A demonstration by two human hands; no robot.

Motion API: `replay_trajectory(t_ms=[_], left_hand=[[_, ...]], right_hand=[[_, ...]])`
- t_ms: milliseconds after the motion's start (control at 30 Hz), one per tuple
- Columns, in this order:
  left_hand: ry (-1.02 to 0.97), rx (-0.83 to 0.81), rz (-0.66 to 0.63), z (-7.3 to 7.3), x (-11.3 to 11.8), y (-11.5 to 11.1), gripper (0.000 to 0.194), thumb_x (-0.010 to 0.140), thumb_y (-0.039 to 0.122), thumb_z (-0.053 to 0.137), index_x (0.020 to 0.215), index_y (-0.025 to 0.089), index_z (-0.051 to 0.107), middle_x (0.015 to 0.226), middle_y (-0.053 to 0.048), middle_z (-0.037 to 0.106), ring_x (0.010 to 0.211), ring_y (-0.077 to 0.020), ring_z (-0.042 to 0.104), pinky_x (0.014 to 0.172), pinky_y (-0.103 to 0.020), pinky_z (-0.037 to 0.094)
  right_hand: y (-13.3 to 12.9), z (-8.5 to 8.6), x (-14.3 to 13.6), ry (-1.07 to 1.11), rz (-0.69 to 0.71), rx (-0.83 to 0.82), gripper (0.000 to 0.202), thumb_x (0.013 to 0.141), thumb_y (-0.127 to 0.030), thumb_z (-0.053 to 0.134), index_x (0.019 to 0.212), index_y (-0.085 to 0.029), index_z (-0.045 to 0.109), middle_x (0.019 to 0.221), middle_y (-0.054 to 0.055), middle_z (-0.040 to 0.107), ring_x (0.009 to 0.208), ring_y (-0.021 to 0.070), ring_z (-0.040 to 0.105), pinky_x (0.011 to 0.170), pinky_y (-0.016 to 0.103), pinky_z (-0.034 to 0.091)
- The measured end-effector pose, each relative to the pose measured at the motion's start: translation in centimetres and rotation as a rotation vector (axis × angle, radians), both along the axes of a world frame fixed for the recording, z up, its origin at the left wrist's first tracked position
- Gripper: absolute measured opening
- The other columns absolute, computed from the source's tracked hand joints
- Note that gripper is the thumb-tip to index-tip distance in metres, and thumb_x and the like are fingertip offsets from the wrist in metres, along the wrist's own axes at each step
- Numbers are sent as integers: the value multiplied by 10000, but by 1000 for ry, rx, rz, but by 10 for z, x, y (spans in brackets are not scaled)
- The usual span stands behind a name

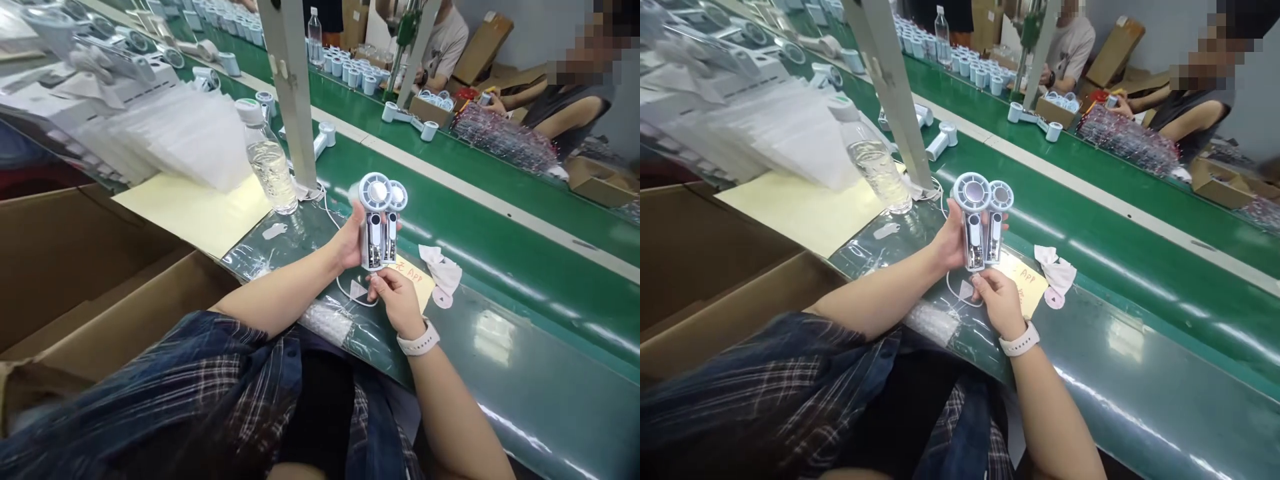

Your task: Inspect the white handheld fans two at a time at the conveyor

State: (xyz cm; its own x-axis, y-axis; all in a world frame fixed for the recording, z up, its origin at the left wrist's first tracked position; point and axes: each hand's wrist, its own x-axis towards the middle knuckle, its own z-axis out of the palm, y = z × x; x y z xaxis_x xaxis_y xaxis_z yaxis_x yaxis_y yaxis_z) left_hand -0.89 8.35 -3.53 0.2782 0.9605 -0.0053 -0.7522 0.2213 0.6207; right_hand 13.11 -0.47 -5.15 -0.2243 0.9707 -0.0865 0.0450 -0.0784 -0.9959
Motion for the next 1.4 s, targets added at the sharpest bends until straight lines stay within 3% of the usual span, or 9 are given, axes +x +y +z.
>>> replay_trajectory(t_ms=[367, 600, 767, 867, 967, 1100, 1200, 1300, 1400], left_hand=[[38, 206, -15, 2, -1, -5, 780, 548, 944, 730, 658, 179, 627, 1028, -137, 751, 1270, -359, 658, 1014, -436, 582], [83, 233, 99, -1, 4, -13, 797, 449, 950, 763, 678, 191, 683, 967, -133, 770, 1206, -366, 683, 968, -446, 576], [56, 210, 70, -2, 7, -15, 811, 469, 971, 732, 666, 187, 659, 951, -140, 762, 1136, -343, 705, 911, -430, 584], [30, 161, 51, -5, 6, -12, 821, 482, 979, 716, 680, 186, 634, 956, -126, 755, 1019, -298, 728, 840, -397, 595], [-3, 109, 44, -5, 6, -12, 842, 487, 997, 689, 696, 185, 611, 977, -118, 750, 918, -257, 727, 784, -375, 598], [-33, 91, 14, 0, 6, -16, 840, 462, 981, 722, 683, 181, 589, 977, -112, 738, 926, -254, 723, 751, -356, 600], [-71, 27, 5, 7, 6, -18, 767, 602, 932, 706, 676, 180, 577, 1006, -109, 730, 1053, -277, 717, 827, -374, 609], [-85, -5, 27, 11, 4, -19, 707, 716, 877, 672, 673, 180, 564, 1039, -104, 730, 1171, -285, 693, 939, -389, 597], [-62, 18, 43, 9, 4, -18, 711, 683, 882, 699, 669, 184, 567, 1019, -106, 737, 1198, -297, 686, 981, -398, 584]], right_hand=[[-10, 1, -1, 52, -15, 53, 453, 857, -651, 745, 771, -210, 682, 564, -24, 651, 557, 136, 617, 617, 288, 515], [-16, -5, -12, 234, -89, -58, 450, 871, -638, 741, 790, -210, 629, 474, -90, 522, 383, 94, 502, 433, 229, 396], [-18, -8, -14, 266, -84, -22, 401, 924, -585, 709, 787, -223, 603, 494, -88, 521, 407, 103, 498, 450, 242, 394], [-17, -7, -12, 158, -79, 95, 375, 967, -562, 659, 803, -226, 628, 635, -32, 637, 618, 147, 633, 633, 290, 501], [-17, -6, -9, 6, -102, 205, 382, 988, -574, 616, 853, -223, 684, 823, 25, 730, 817, 188, 674, 780, 332, 513], [-18, -5, -8, -28, -109, 235, 383, 993, -569, 605, 837, -227, 680, 836, 30, 746, 804, 198, 674, 767, 339, 507], [-18, -3, -8, 15, -61, 229, 370, 993, -554, 618, 827, -229, 677, 822, 26, 741, 815, 196, 681, 794, 343, 516], [-17, 0, -9, 71, -6, 180, 421, 998, -558, 611, 740, -226, 630, 691, 4, 690, 739, 183, 674, 771, 339, 521], [-17, 3, -11, 110, 2, 105, 447, 978, -581, 637, 713, -222, 608, 572, -19, 643, 617, 165, 645, 692, 326, 511]])
